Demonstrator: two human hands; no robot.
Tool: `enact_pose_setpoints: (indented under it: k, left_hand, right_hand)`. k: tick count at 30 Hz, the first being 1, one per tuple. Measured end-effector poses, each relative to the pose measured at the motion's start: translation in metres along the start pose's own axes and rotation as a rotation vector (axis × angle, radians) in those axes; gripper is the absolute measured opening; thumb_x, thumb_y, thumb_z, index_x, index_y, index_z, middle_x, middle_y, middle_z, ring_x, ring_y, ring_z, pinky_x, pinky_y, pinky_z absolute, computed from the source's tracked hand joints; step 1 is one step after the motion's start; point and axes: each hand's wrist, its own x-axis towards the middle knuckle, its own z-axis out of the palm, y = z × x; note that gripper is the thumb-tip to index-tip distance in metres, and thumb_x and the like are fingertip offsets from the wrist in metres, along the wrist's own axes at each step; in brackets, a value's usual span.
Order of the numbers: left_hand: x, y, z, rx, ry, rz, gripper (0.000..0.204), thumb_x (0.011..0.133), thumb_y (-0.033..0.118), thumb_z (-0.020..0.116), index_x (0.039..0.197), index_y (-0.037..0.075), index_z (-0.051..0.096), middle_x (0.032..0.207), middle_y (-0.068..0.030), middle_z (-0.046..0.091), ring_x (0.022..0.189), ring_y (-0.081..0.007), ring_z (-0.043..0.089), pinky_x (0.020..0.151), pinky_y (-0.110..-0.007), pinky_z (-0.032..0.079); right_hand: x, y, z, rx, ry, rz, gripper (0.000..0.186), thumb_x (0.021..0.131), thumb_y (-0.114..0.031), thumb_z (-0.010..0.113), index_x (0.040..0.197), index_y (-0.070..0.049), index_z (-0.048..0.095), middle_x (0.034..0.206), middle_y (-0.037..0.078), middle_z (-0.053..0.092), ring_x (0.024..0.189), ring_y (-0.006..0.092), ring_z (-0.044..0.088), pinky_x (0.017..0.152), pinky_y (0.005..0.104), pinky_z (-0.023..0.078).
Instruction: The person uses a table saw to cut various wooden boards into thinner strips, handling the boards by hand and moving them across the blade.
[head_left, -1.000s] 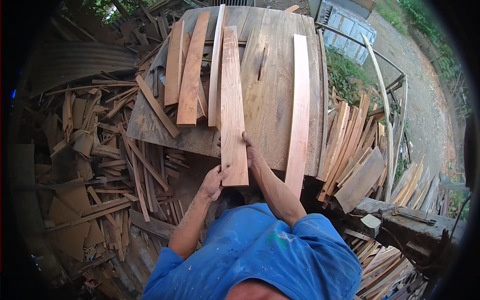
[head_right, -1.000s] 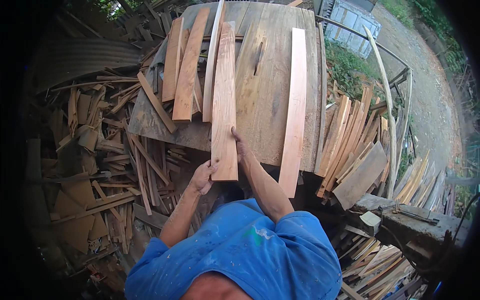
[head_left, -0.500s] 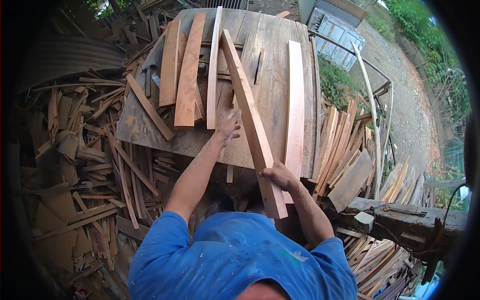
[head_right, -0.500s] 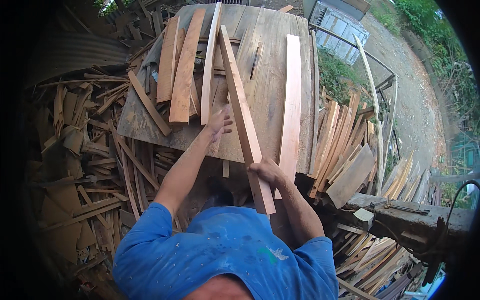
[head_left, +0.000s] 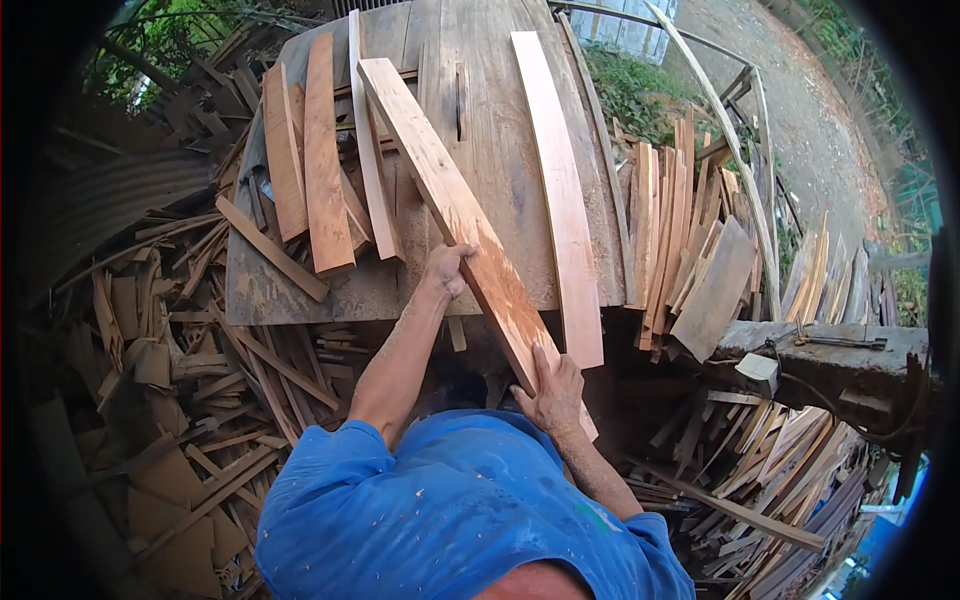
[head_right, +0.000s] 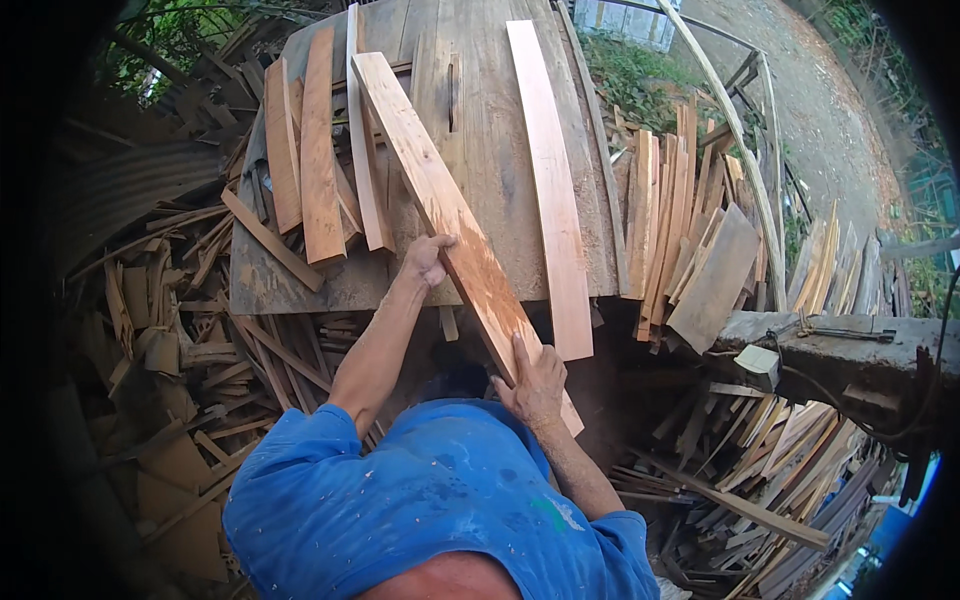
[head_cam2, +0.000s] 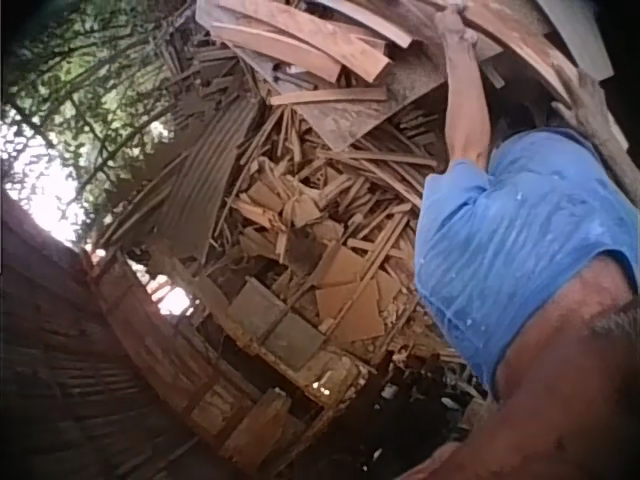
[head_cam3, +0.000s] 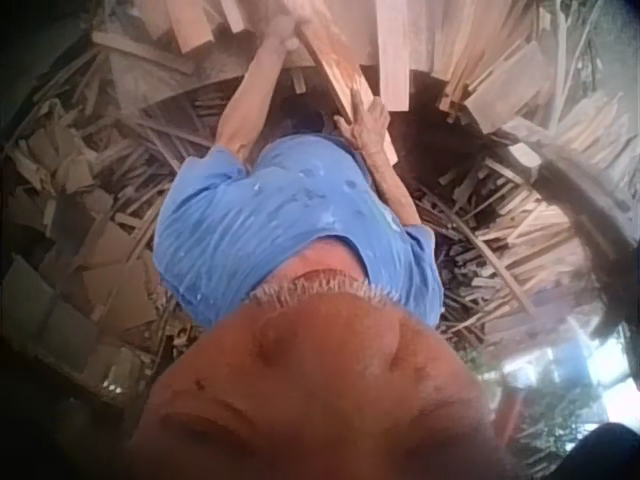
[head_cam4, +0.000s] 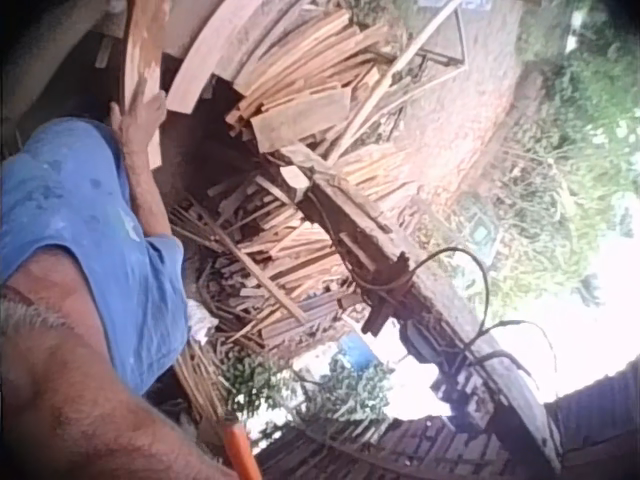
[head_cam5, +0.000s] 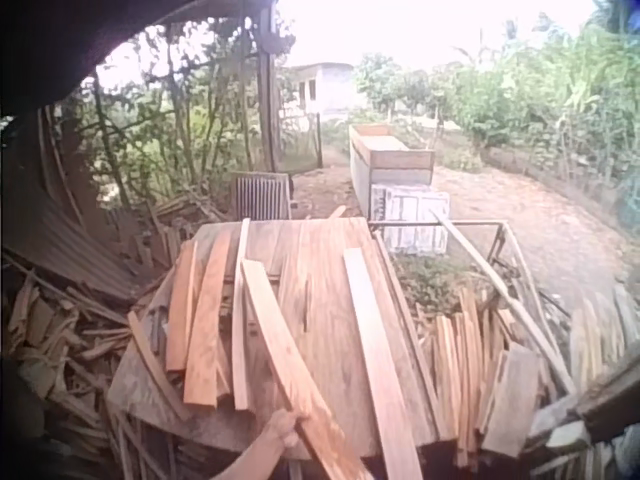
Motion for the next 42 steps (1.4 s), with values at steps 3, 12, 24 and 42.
enact_pose_setpoints:
  k: [3, 12, 24, 42]
  left_hand:
    - [-0.015, -0.023, 0.000, -0.079, -0.103, -0.015, 0.049, 0.090, -0.003, 0.055, 0.138, -0.007, 0.046, 0.130, -0.0194, 0.060, 0.120, -0.0339, 0.061, 0.107, -0.050, 0.047]
    - [0.035, -0.048, 0.076, -0.135, -0.321, -0.182, 0.046, 0.094, 0.010, 0.057, 0.138, -0.001, 0.050, 0.127, -0.0147, 0.063, 0.119, -0.0300, 0.061, 0.110, -0.048, 0.044]
    - [0.131, -0.102, 0.138, 0.044, -0.224, -0.190, 0.047, 0.094, 0.031, 0.065, 0.127, -0.002, 0.057, 0.119, -0.0187, 0.068, 0.109, -0.0298, 0.066, 0.100, -0.049, 0.050]
    - [-0.019, -0.180, 0.064, 0.834, 0.064, -0.081, 0.071, 0.095, 0.048, 0.062, 0.138, -0.007, 0.046, 0.122, -0.0312, 0.061, 0.117, -0.0420, 0.059, 0.100, -0.047, 0.047]
  right_hand:
    - [-0.022, 0.039, 0.003, 0.118, -0.002, 0.033, 0.112, 0.067, -0.041, 0.086, 0.157, -0.014, 0.026, 0.135, 0.030, 0.041, 0.120, 0.0461, 0.048, 0.096, 0.0542, 0.044]
    - [-0.030, 0.088, -0.020, 0.102, -0.053, 0.140, 0.120, 0.063, -0.038, 0.086, 0.158, -0.007, 0.020, 0.136, 0.029, 0.043, 0.110, 0.0455, 0.057, 0.088, 0.0510, 0.052]
    - [0.005, 0.094, -0.006, 0.177, 0.049, 0.316, 0.104, 0.068, -0.038, 0.083, 0.154, -0.009, 0.031, 0.116, 0.023, 0.048, 0.105, 0.0423, 0.056, 0.084, 0.0506, 0.052]
    - [0.129, 0.128, 0.031, 0.097, 0.025, 0.269, 0.099, 0.078, -0.042, 0.078, 0.158, -0.013, 0.027, 0.141, 0.033, 0.041, 0.124, 0.0511, 0.051, 0.097, 0.0506, 0.051]
